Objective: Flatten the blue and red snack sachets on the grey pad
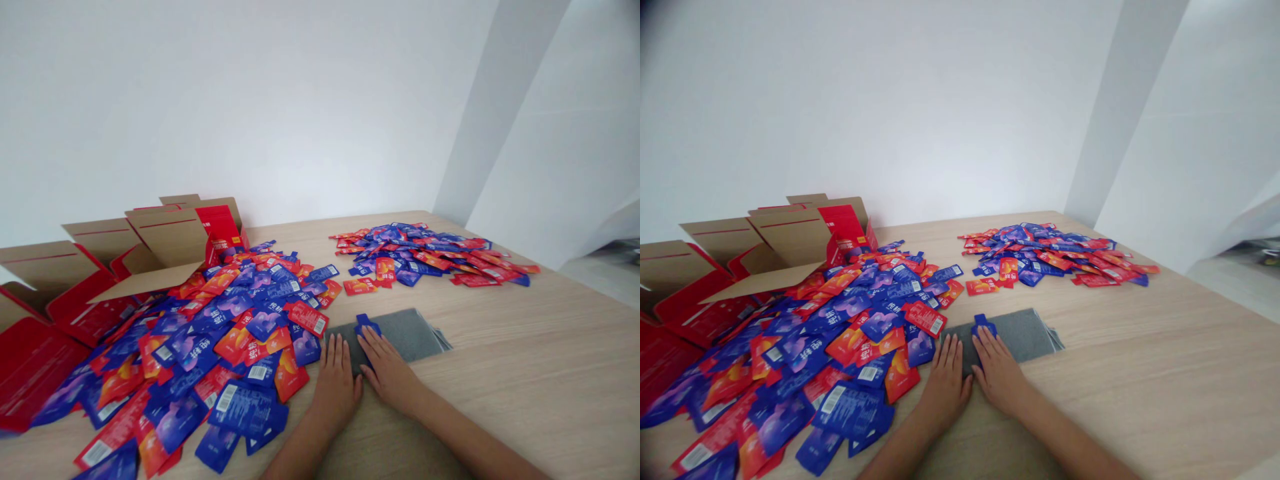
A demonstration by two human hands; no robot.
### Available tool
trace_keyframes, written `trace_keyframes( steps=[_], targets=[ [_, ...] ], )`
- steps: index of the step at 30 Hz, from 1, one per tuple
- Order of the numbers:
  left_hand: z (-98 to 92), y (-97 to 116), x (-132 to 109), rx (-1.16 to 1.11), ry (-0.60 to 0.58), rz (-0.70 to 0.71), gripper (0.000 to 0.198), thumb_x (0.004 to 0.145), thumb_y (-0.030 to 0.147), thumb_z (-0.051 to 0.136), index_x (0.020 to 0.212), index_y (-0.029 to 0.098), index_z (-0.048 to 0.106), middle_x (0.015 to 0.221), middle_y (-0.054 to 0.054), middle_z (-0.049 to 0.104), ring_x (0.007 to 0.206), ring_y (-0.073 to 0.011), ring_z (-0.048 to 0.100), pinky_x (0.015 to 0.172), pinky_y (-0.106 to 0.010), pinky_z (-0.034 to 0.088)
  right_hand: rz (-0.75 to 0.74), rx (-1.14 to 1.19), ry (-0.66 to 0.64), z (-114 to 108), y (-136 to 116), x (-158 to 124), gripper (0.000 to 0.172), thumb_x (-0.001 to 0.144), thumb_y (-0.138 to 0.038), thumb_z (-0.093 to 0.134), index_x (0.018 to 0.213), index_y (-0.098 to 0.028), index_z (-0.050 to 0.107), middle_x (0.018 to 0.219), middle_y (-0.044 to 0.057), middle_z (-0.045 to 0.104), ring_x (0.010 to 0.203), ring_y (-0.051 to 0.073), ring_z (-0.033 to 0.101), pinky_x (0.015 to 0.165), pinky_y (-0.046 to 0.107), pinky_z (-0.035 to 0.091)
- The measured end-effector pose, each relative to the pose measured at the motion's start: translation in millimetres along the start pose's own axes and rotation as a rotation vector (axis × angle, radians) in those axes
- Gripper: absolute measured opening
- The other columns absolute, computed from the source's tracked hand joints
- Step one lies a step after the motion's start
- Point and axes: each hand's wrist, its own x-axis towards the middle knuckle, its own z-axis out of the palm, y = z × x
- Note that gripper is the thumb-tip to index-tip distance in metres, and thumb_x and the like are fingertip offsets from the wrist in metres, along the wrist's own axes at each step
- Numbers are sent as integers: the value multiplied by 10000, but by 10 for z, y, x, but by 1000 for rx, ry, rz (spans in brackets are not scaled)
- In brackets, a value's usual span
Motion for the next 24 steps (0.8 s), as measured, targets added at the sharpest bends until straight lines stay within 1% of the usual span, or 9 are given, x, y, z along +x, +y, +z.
trace_keyframes(
  steps=[3,6,8,11,14,16,19,21,24],
  targets=[
    [-17,-2,-1,-9,-12,-2,607,857,343,436,1367,41,306,1425,-185,308,1335,-318,189,1047,-516,271,-1,30,-27,-36,-89,-6,613,764,-159,424,1370,-84,365,1421,166,363,1332,263,272,1048,460,327],
    [-50,-4,7,-23,-36,1,589,866,348,418,1355,32,328,1434,-182,286,1340,-313,169,1051,-503,268,26,123,-57,-179,41,41,649,705,-66,371,1355,-64,384,1347,167,468,1249,233,424,1026,412,374],
    [-72,-5,16,-30,-59,1,588,865,348,415,1354,33,332,1434,-181,286,1338,-313,176,1051,-502,267,94,232,-27,-290,175,120,633,732,-51,325,1359,-119,385,1305,132,522,1186,200,498,1004,392,397],
    [-99,-2,28,-27,-84,-1,588,867,353,417,1352,31,338,1431,-182,289,1334,-314,191,1054,-494,263,278,396,66,-374,358,269,526,834,-181,335,1357,-213,382,1273,89,558,1152,202,530,970,409,420],
    [-107,1,30,-18,-83,-8,587,867,356,418,1348,29,345,1430,-184,292,1334,-314,193,1056,-492,259,396,424,128,-289,421,340,537,852,-327,385,1371,-192,351,1301,109,528,1196,226,487,972,428,410],
    [-94,0,26,-17,-77,-11,591,861,361,426,1342,26,353,1425,-190,300,1332,-316,200,1054,-493,265,361,334,131,-168,364,307,560,849,-347,405,1372,-153,352,1341,141,481,1253,247,418,1003,449,370],
    [-55,-8,19,-9,-53,7,596,852,363,443,1337,27,360,1420,-193,313,1330,-318,211,1053,-490,268,187,141,74,-16,190,209,511,862,-342,425,1334,-148,424,1402,148,404,1316,271,309,1044,478,301],
    [-32,-13,15,-1,-28,22,591,848,357,452,1332,28,366,1414,-194,326,1327,-318,220,1053,-488,269,108,37,34,16,85,186,475,878,-334,419,1312,-147,460,1420,143,378,1330,275,276,1050,474,288],
    [-20,-13,16,9,8,18,585,841,350,463,1321,25,378,1400,-200,349,1321,-323,239,1045,-492,282,101,-48,-5,-18,16,243,460,899,-318,381,1307,-123,466,1415,155,381,1327,270,285,1042,455,308]
  ],
)
